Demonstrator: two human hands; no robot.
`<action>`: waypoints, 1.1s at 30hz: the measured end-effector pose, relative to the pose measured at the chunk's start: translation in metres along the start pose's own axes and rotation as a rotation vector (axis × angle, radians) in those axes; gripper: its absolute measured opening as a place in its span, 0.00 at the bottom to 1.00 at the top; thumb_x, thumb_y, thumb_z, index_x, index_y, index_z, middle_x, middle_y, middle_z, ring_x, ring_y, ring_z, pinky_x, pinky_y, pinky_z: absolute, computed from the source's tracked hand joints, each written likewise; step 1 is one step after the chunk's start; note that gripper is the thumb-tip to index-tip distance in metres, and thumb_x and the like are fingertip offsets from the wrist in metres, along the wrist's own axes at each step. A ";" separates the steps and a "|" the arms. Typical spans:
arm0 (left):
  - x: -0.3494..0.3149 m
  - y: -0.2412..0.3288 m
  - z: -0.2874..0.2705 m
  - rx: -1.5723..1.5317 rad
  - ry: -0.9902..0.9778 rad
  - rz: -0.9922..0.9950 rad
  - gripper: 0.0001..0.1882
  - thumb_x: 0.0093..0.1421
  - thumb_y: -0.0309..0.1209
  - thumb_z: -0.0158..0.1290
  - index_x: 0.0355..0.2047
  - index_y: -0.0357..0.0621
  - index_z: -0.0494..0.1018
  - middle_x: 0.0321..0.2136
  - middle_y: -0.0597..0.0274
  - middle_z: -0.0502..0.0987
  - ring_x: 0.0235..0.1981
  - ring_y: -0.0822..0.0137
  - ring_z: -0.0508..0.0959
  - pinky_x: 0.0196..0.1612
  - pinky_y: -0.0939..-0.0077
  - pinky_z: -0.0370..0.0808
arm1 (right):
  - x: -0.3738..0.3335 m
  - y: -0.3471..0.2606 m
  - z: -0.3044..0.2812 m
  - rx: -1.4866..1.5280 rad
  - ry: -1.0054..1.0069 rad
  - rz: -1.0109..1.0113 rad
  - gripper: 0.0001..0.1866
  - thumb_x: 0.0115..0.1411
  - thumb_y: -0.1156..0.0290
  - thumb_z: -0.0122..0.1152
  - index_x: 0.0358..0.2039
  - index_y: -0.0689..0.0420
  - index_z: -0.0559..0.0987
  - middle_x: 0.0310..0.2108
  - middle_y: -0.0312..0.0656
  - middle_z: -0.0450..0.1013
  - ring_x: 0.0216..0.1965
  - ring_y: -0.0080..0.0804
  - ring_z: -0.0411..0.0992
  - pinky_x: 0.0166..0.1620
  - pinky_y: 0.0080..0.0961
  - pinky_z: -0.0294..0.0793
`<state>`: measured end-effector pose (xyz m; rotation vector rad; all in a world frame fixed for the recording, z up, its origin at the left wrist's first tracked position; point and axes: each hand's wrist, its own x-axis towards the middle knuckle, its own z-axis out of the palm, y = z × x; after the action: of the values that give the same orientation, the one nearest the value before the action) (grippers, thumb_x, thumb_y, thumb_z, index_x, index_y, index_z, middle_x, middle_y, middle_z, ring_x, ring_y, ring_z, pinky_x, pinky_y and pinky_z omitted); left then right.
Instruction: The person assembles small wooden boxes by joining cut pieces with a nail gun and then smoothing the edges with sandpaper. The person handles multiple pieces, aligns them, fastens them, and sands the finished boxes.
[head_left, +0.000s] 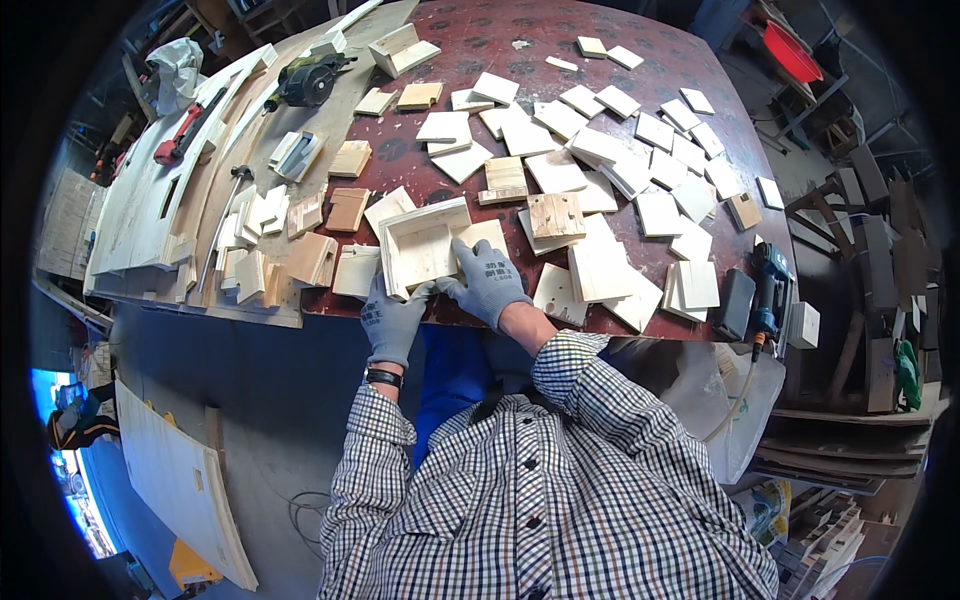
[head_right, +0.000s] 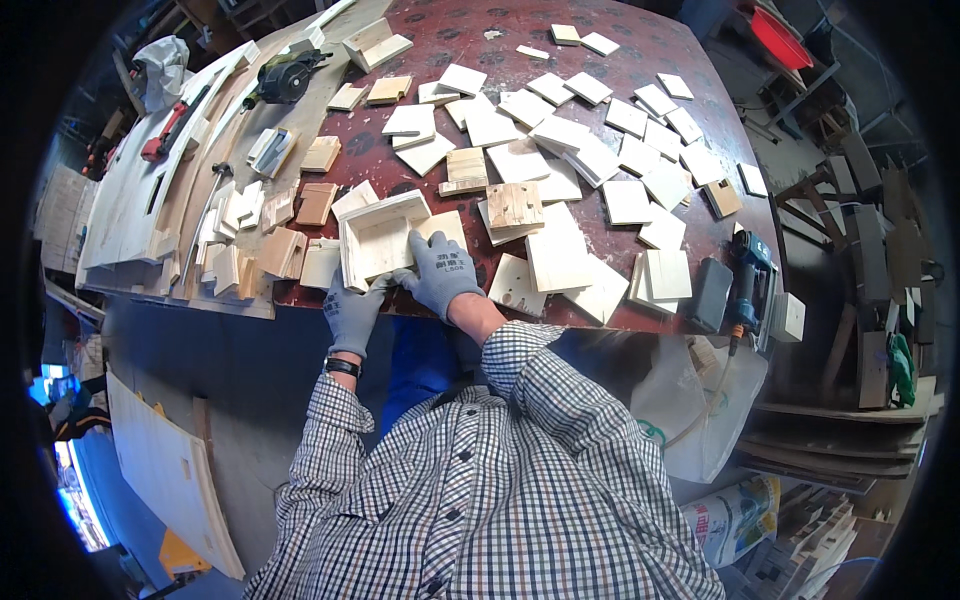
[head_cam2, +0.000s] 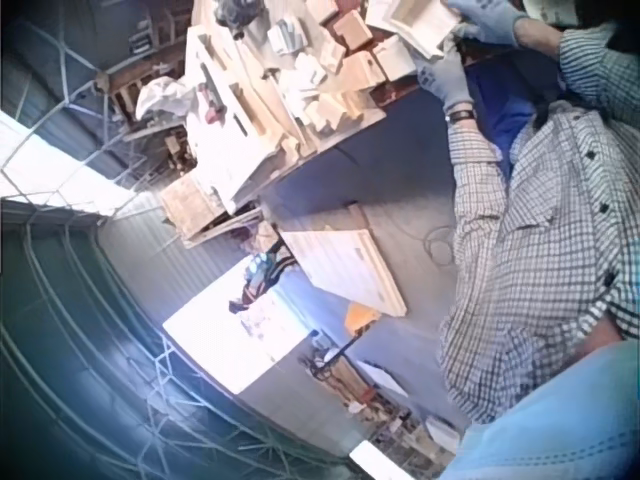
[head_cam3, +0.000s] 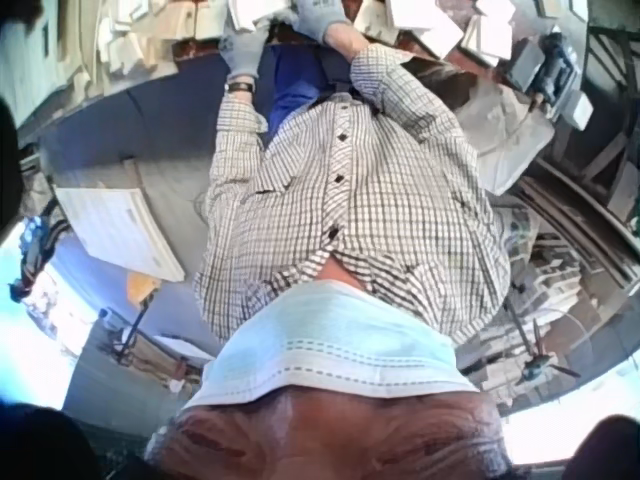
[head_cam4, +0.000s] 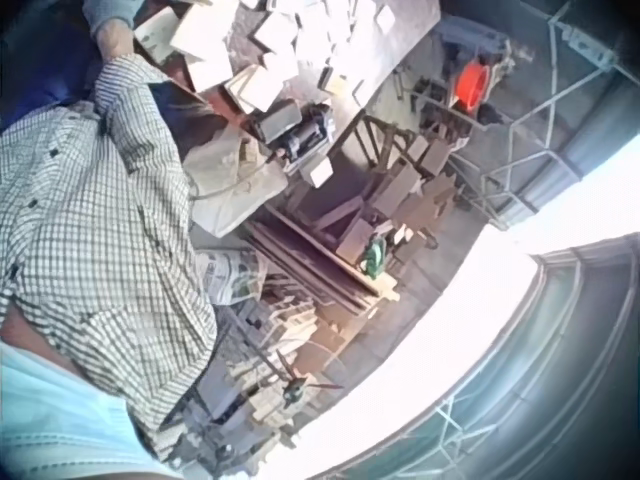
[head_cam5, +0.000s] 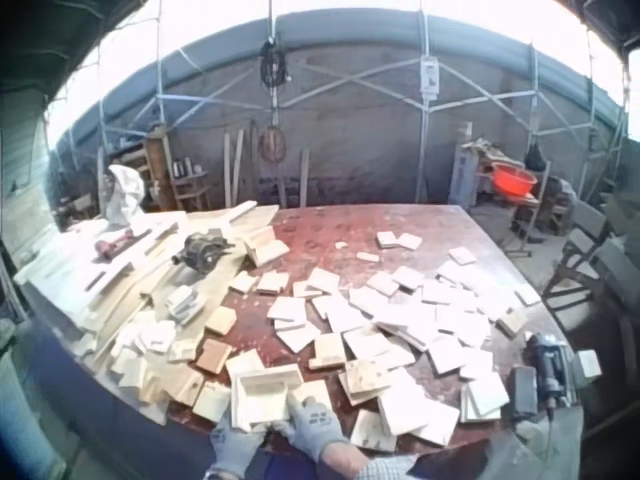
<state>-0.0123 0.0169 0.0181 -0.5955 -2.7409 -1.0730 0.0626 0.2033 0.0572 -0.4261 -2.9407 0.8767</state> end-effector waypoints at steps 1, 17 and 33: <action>-0.002 0.000 -0.001 -0.026 -0.015 -0.040 0.39 0.53 0.53 0.75 0.57 0.42 0.77 0.45 0.49 0.84 0.44 0.46 0.86 0.46 0.56 0.83 | -0.005 0.001 0.000 0.055 0.004 -0.036 0.38 0.67 0.45 0.66 0.69 0.56 0.71 0.53 0.59 0.74 0.53 0.59 0.76 0.55 0.49 0.77; -0.011 -0.015 0.006 -0.110 -0.001 -0.084 0.44 0.54 0.63 0.70 0.59 0.41 0.75 0.49 0.47 0.84 0.48 0.43 0.85 0.49 0.54 0.82 | -0.113 0.082 -0.111 -0.417 0.237 0.406 0.59 0.54 0.30 0.71 0.72 0.63 0.64 0.59 0.64 0.72 0.59 0.61 0.76 0.60 0.52 0.75; -0.011 -0.002 -0.002 -0.118 0.047 -0.031 0.36 0.59 0.55 0.69 0.60 0.46 0.76 0.49 0.54 0.82 0.49 0.49 0.84 0.49 0.56 0.82 | -0.096 0.092 -0.099 -0.322 0.218 0.481 0.55 0.49 0.45 0.76 0.69 0.64 0.64 0.55 0.64 0.72 0.57 0.61 0.76 0.58 0.50 0.77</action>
<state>-0.0033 0.0111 0.0155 -0.5376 -2.6701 -1.2459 0.1893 0.3034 0.0942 -1.1978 -2.8112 0.3363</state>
